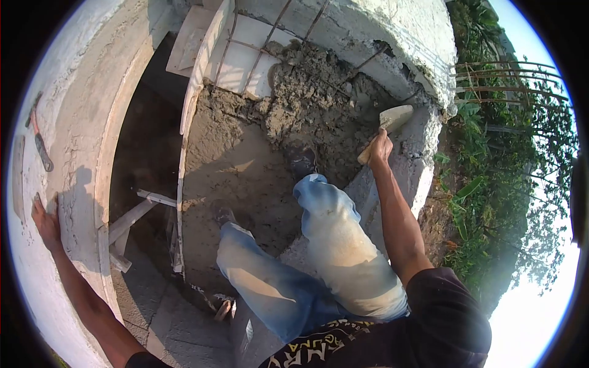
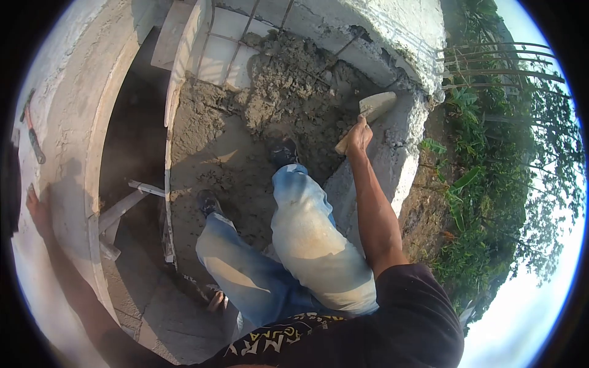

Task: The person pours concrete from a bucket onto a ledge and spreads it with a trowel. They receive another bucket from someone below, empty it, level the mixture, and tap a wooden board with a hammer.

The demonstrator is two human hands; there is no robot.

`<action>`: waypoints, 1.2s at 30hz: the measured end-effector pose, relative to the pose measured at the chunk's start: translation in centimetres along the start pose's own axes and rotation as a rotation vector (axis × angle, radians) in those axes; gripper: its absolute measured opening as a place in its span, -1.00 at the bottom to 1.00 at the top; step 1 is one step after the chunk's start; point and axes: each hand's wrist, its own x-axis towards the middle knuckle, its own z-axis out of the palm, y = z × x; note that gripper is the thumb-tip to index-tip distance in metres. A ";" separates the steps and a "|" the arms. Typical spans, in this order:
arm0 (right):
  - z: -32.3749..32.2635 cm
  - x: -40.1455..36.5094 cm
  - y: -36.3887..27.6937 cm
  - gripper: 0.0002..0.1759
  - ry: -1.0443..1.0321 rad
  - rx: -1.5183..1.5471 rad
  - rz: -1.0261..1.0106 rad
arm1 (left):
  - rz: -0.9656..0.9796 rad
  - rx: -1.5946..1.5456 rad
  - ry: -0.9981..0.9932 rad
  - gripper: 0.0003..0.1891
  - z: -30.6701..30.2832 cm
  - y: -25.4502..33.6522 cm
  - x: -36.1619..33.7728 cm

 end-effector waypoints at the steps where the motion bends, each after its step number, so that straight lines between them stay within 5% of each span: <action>1: 0.5 0.1 2.8 -0.61 0.009 0.112 0.119 | -0.003 -0.010 -0.009 -0.35 -0.2 0.2 0.1; 6: 7.4 2.2 6.1 -0.62 -0.141 0.528 0.354 | 0.011 -0.015 -0.019 -0.34 0.7 -0.9 -0.4; 10: 12.9 -3.3 0.8 -0.73 -0.573 0.134 0.295 | -0.001 -0.039 -0.048 -0.36 -0.8 0.4 0.3; 13: 11.4 -5.0 -0.9 -0.73 -0.536 0.183 0.331 | 0.011 -0.050 -0.039 -0.36 -0.4 0.3 0.2; 18: 12.3 -6.3 -4.0 -0.59 -0.749 -0.535 -0.198 | 0.084 -0.078 -0.011 -0.36 -0.2 0.0 -0.1; 19: 12.9 -5.9 -5.4 -0.54 -0.916 -0.316 -0.053 | 0.064 -0.057 -0.009 -0.36 -0.4 0.2 -0.3; 20: 13.3 -4.5 -6.3 -0.54 -0.933 -0.174 0.112 | 0.053 -0.045 0.000 -0.36 -0.4 0.3 0.1; 22: 11.7 -1.4 -6.4 -0.53 -0.791 -0.159 0.091 | 0.025 -0.050 -0.011 -0.37 -0.6 0.5 0.5; 27: 5.7 -0.3 -4.8 -0.54 -0.814 -0.008 0.277 | -0.004 -0.052 -0.010 -0.36 -0.9 0.3 0.0; 29: 5.5 -4.6 -8.5 -0.52 -0.887 -0.265 -0.007 | 0.001 -0.052 -0.008 -0.37 -1.1 0.4 0.2; 33: 5.6 -0.1 -7.3 -0.51 -0.818 -0.322 0.066 | 0.038 -0.039 0.012 -0.38 -0.8 0.7 0.4; 36: 6.7 -0.7 -6.9 -0.53 -0.821 -0.775 -0.220 | 0.004 -0.026 -0.035 -0.38 -0.6 0.3 0.0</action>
